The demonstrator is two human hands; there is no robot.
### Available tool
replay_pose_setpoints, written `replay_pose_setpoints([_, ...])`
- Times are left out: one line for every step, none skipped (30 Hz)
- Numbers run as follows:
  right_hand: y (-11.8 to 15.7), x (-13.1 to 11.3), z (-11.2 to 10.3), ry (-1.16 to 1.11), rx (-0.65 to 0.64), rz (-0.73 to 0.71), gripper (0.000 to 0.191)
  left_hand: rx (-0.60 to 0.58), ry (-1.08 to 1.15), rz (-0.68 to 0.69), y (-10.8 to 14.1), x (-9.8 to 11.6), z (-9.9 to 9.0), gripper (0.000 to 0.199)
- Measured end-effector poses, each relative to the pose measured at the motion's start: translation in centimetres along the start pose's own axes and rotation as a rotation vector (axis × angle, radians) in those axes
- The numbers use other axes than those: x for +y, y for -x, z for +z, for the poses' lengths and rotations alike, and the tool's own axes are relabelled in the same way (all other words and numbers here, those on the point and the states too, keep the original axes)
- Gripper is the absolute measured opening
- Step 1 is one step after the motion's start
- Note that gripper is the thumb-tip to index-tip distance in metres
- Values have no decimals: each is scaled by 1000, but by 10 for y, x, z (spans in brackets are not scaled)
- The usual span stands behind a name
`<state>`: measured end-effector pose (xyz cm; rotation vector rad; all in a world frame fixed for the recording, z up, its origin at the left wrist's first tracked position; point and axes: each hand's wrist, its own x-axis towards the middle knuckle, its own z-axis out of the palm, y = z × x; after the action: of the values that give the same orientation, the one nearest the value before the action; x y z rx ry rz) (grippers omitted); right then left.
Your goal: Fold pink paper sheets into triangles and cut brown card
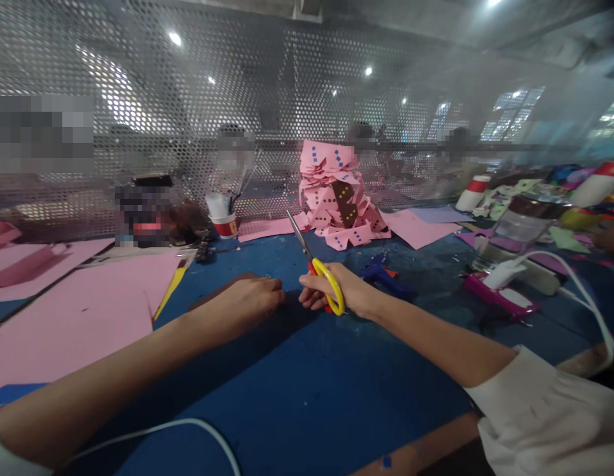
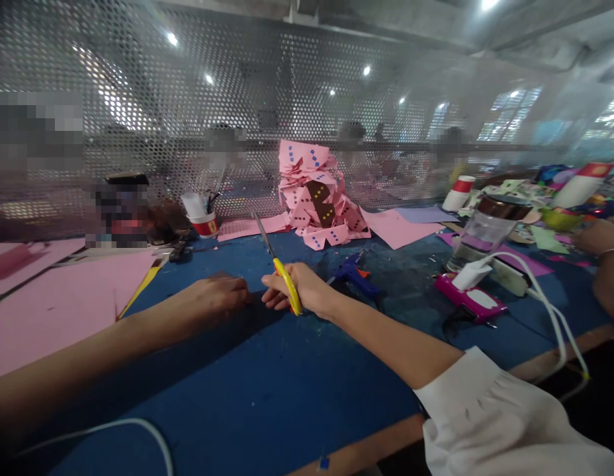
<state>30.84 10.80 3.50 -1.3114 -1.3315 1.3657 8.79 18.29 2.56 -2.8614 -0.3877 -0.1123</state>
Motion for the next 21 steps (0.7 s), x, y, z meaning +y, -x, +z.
replay_pose_setpoints([0,-1,0,2,0,-1,22,-6,-12,-5,0,1,0,14])
replay_pose_setpoints([1,-2,1,4,0,-1,21,-12,-22,-9,0,1,-1,15])
replay_pose_setpoints([2,-3,1,6,2,1,21,-18,-27,-14,-1,2,-2,15])
replay_pose_setpoints([2,-4,1,8,5,5,20,-24,-25,-19,-1,4,-3,15])
replay_pose_setpoints([3,-5,2,9,9,11,20,-27,-16,-26,-2,5,-4,16])
replay_pose_setpoints([3,-5,2,8,12,16,19,-27,-5,-35,-2,6,-5,17])
replay_pose_setpoints([3,-5,2,5,13,19,19,-24,12,-48,-3,6,-6,17])
replay_pose_setpoints([3,-5,1,0,13,19,19,-17,35,-62,-3,6,-6,18])
replay_pose_setpoints([2,-5,1,-6,12,16,19,-6,66,-79,-3,6,-5,19])
replay_pose_setpoints([2,-5,0,-10,11,13,19,6,104,-97,-3,6,-5,21])
replay_pose_setpoints([1,-4,-1,-11,11,9,19,19,144,-119,-3,5,-3,23])
replay_pose_setpoints([1,-4,-1,-10,11,8,19,32,181,-147,-3,4,-2,25])
replay_pose_setpoints([1,-5,-1,-6,14,8,19,42,213,-178,-3,3,-1,27])
replay_pose_setpoints([1,-5,-1,0,18,11,20,47,239,-209,-3,3,0,28])
replay_pose_setpoints([2,-6,-1,6,24,15,20,50,261,-244,-3,2,-1,28])
replay_pose_setpoints([3,-8,-1,10,31,18,20,51,282,-281,-4,2,-2,28])
replay_pose_setpoints([3,-9,-1,11,35,20,20,51,307,-320,-5,3,-3,27])
replay_pose_setpoints([4,-9,-1,9,35,18,20,55,338,-361,-6,3,-6,26])
replay_pose_setpoints([4,-10,-1,4,33,16,20,65,376,-404,-7,4,-9,26])
replay_pose_setpoints([4,-9,-1,-2,30,11,20,79,423,-446,-8,4,-12,26])
replay_pose_setpoints([4,-9,-1,-7,28,5,20,97,483,-484,-9,4,-15,25])
